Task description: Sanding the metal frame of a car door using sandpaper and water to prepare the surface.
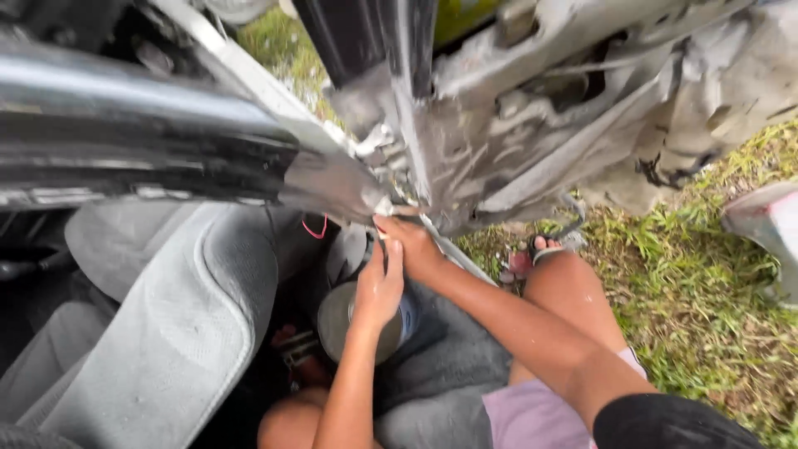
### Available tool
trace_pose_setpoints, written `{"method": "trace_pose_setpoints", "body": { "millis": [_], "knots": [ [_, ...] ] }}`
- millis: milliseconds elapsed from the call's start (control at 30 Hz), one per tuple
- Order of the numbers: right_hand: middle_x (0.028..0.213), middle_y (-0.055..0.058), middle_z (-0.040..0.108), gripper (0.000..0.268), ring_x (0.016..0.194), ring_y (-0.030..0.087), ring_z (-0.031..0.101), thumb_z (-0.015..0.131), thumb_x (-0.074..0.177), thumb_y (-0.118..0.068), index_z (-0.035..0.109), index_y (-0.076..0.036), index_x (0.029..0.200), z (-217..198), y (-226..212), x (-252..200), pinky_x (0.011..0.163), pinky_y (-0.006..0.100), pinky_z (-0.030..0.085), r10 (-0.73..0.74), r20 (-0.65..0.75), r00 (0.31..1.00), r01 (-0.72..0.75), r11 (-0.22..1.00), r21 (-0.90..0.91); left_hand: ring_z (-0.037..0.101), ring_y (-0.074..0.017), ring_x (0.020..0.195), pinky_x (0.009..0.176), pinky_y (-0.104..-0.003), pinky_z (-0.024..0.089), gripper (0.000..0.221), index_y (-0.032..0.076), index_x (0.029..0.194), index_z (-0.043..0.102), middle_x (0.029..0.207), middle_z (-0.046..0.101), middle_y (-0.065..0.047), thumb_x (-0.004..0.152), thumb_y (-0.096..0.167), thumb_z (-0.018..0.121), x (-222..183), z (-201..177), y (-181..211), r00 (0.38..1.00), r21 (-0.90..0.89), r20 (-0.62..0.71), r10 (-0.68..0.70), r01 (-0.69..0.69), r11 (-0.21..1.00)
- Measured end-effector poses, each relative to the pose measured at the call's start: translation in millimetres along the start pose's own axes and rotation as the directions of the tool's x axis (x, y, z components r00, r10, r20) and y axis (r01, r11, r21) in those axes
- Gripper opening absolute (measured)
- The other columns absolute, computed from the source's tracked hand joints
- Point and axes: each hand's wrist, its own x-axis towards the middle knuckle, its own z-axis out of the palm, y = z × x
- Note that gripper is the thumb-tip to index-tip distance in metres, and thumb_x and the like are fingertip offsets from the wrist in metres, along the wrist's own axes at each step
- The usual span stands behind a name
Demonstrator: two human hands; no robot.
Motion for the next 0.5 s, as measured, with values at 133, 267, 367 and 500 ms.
{"method": "trace_pose_setpoints", "body": {
  "millis": [133, 267, 367, 500],
  "knots": [
    [0.108, 0.025, 0.073, 0.033, 0.1, 0.043, 0.07, 0.07, 0.09, -0.007, 0.068, 0.001, 0.123, 6, 4, -22, 0.091, 0.048, 0.056, -0.062, 0.024, 0.998, 0.062, 0.998, -0.001, 0.036, -0.0399, 0.15, 0.125, -0.05, 0.029, 0.089, -0.009, 0.159, 0.026, 0.158, 0.037, -0.033, 0.103, 0.061, 0.025, -10, 6, -14, 1.0, 0.009, 0.019, 0.004, -0.004, 1.0],
    [0.111, 0.021, 0.074, 0.03, 0.105, 0.037, 0.07, 0.064, 0.097, -0.011, 0.069, 0.0, 0.125, 7, 24, 8, 0.095, 0.042, 0.054, -0.075, -0.019, 0.997, 0.076, 0.997, 0.03, 0.036, -0.0382, 0.15, 0.124, -0.049, 0.03, 0.09, -0.007, 0.159, 0.027, 0.158, 0.038, -0.032, 0.104, 0.065, 0.023, 10, -4, -5, 1.0, 0.025, -0.019, 0.01, -0.01, 1.0],
    [0.116, 0.022, 0.073, 0.029, 0.108, 0.037, 0.07, 0.064, 0.098, -0.011, 0.07, 0.001, 0.124, 5, -7, -8, 0.098, 0.042, 0.054, -0.038, -0.001, 0.999, 0.038, 0.998, 0.05, 0.035, -0.0387, 0.15, 0.125, -0.049, 0.029, 0.089, -0.006, 0.159, 0.026, 0.158, 0.037, -0.032, 0.103, 0.064, 0.023, -7, -1, -2, 1.0, 0.029, 0.009, -0.014, 0.014, 0.999],
    [0.118, 0.02, 0.073, 0.032, 0.111, 0.035, 0.069, 0.066, 0.097, -0.013, 0.069, -0.001, 0.125, -1, 24, -10, 0.099, 0.043, 0.053, -0.011, 0.009, 1.0, 0.011, 0.997, 0.075, 0.035, -0.0384, 0.15, 0.125, -0.05, 0.03, 0.088, -0.006, 0.159, 0.026, 0.159, 0.037, -0.031, 0.104, 0.062, 0.024, 15, 4, -17, 1.0, 0.049, 0.018, -0.005, 0.004, 0.999]
  ]
}}
